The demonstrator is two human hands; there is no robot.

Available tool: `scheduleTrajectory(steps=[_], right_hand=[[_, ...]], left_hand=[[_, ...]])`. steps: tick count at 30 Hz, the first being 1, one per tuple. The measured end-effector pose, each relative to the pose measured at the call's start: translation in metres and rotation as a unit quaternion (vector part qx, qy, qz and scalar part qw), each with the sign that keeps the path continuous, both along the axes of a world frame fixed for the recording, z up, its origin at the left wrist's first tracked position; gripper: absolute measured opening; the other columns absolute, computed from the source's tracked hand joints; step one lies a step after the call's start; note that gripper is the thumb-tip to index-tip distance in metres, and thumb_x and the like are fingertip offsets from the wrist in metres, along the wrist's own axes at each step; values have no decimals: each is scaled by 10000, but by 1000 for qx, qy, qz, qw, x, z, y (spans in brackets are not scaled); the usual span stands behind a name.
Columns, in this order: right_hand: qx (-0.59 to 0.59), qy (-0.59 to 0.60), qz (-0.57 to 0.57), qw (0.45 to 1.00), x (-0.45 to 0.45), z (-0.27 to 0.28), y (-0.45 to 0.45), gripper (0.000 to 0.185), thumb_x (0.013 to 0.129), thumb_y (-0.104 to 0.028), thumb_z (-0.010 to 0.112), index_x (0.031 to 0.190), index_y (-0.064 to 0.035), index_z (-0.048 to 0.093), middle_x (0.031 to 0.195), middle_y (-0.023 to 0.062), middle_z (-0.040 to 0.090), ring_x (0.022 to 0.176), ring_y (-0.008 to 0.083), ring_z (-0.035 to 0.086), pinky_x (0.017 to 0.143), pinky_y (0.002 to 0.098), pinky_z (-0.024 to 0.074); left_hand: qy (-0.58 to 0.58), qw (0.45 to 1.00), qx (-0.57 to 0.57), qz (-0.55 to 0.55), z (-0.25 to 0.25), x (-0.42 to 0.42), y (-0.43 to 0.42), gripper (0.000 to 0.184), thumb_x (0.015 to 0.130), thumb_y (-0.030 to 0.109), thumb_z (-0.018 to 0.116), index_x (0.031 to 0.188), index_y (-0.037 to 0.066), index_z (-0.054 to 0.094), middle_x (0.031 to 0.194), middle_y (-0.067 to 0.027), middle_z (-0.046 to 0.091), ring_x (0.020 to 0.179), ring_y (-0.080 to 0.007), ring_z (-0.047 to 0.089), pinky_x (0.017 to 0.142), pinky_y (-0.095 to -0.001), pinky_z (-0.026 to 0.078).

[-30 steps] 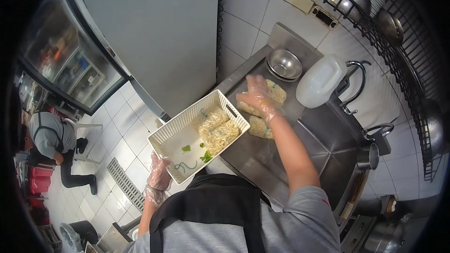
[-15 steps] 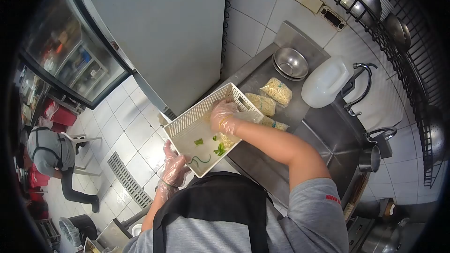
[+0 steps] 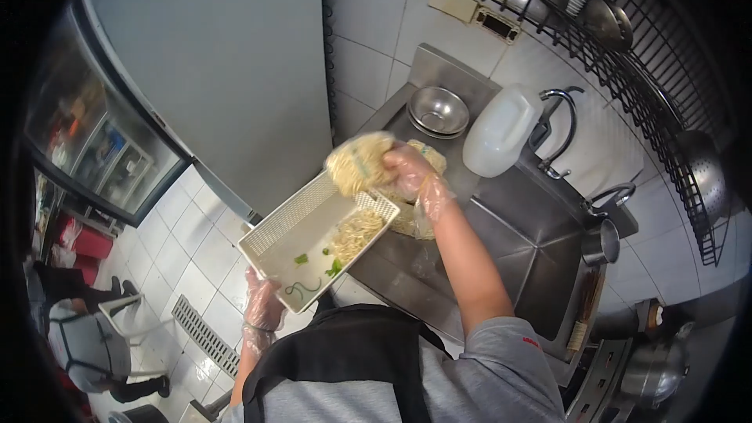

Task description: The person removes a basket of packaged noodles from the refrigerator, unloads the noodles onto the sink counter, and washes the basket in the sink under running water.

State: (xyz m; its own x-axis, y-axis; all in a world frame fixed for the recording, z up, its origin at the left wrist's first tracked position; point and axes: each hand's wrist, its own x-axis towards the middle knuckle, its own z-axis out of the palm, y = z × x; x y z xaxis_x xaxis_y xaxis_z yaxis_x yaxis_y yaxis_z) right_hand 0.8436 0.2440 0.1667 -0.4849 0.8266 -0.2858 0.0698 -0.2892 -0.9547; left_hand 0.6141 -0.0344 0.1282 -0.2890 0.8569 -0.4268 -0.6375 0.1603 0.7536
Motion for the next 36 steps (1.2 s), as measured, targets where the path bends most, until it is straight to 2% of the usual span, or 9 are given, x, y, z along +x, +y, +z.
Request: scheduleTrajectory(steps=[4, 8, 11, 14, 16, 18, 21, 29, 36], right_hand=[[294, -421, 74, 855, 69, -27, 17, 314, 753, -83, 550, 1050, 22, 550, 881, 122, 613, 838, 248, 624, 678, 351, 513], [-39, -339, -135, 930, 68, -43, 12, 227, 770, -117, 566, 962, 3, 578, 845, 156, 604, 769, 259, 622, 667, 376, 496], [320, -572, -75, 751, 66, -13, 9, 257, 739, -135, 586, 967, -17, 581, 884, 166, 601, 804, 281, 607, 723, 386, 482], [498, -445, 88, 739, 18, 28, -18, 367, 701, -139, 601, 1054, -47, 566, 947, 137, 606, 905, 327, 582, 804, 394, 466], [481, -242, 290, 791, -12, 15, -40, 325, 700, -63, 556, 1024, -57, 588, 1057, 157, 588, 1003, 316, 571, 854, 387, 446], [579, -355, 364, 638, -35, -14, -56, 449, 663, -133, 624, 1096, -51, 535, 980, 140, 590, 962, 338, 574, 831, 415, 453], [493, -472, 434, 588, -67, -5, -66, 470, 680, -73, 587, 1141, -42, 507, 1081, 141, 584, 1023, 311, 569, 860, 415, 446], [316, -342, 362, 807, -59, 16, -50, 558, 629, -164, 687, 1133, -19, 497, 996, 140, 608, 903, 293, 605, 785, 350, 480], [113, 140, 99, 979, 12, 61, -28, 584, 621, -65, 588, 1192, -29, 465, 1051, 43, 572, 936, 133, 567, 802, 297, 471]], left_hand=[[-20, 997, 63, 34, -19, -8, -11, 858, 698, 45, 560, 1386, 196, 68, 1282, -172, 356, 1113, -339, 469, 823, -509, 487], [-32, 997, 58, 28, -7, -9, -11, 856, 698, 46, 562, 1389, 194, 79, 1288, -171, 350, 1137, -337, 449, 872, -490, 460], [-7, 997, 68, 39, -5, -7, -4, 893, 672, 38, 569, 1395, 174, 64, 1309, -175, 325, 1170, -330, 420, 893, -470, 450], [45, 994, 91, 50, -14, -6, 2, 953, 651, 67, 620, 1402, 149, 39, 1336, -181, 282, 1206, -328, 379, 920, -455, 433], [67, 992, 94, 47, -7, -4, 7, 1027, 632, 121, 690, 1405, 131, 15, 1338, -178, 265, 1221, -324, 357, 942, -446, 412], [94, 990, 98, 38, -5, -5, 12, 1044, 627, 130, 699, 1408, 131, 6, 1329, -173, 271, 1217, -321, 361, 944, -438, 411], [126, 986, 104, 34, -3, -7, 19, 1050, 595, 127, 678, 1410, 132, 16, 1313, -178, 278, 1211, -322, 367, 942, -427, 420], [129, 982, 129, 42, -12, -11, 23, 1153, 562, 286, 785, 1409, 115, 22, 1328, -178, 276, 1217, -320, 363, 977, -447, 379], [113, 984, 126, 55, -22, -25, 18, 1050, 627, 229, 716, 1415, 103, 34, 1328, -183, 323, 1208, -316, 377, 963, -440, 371]])
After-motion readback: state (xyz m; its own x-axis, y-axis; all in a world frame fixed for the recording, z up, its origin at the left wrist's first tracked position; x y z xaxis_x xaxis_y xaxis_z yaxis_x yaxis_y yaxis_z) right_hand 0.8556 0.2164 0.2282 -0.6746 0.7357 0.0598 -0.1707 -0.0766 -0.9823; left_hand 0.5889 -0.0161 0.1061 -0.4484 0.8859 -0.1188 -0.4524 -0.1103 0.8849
